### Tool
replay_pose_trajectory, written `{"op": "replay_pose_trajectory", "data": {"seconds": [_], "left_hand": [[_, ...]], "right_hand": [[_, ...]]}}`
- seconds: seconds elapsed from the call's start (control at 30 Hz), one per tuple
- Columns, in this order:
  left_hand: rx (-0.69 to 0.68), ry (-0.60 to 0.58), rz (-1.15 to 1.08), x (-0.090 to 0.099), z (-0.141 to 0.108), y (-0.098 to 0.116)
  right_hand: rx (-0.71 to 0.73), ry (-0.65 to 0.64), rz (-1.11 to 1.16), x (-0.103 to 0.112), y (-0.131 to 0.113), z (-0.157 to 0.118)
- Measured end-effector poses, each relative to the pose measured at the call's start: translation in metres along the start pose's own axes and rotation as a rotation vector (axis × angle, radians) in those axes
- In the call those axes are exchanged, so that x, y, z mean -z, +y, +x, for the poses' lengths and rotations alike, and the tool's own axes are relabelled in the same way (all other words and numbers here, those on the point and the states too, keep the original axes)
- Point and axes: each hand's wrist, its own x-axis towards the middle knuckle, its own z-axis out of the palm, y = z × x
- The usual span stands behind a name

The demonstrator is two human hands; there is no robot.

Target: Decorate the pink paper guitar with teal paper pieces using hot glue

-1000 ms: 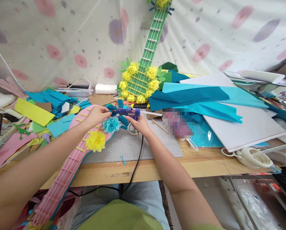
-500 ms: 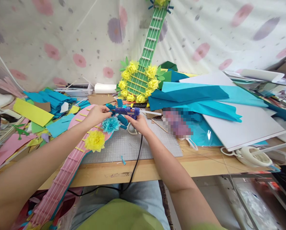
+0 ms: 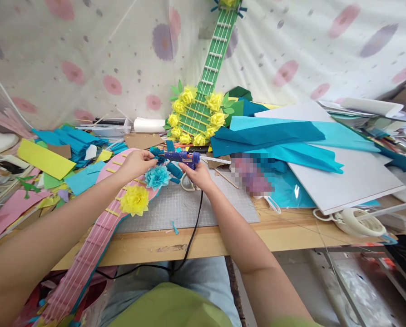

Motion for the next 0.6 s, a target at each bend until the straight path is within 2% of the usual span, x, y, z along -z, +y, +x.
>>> {"op": "replay_pose_trajectory", "data": {"seconds": [0.17, 0.4, 0.53, 0.6], "left_hand": [[-0.020, 0.004, -0.046, -0.001, 0.002, -0.004], [-0.028, -0.015, -0.127, -0.001, 0.002, -0.007], [0.022, -0.063, -0.268, 0.006, 0.000, -0.005], [0.056, -0.048, -0.311, 0.012, 0.000, -0.003]], "right_hand": [[0.039, -0.018, -0.052, 0.001, 0.005, 0.001], [0.036, 0.028, -0.123, 0.000, 0.009, 0.003], [0.027, 0.116, -0.163, 0.009, 0.011, 0.005], [0.018, 0.196, -0.204, 0.016, 0.016, 0.008]]}}
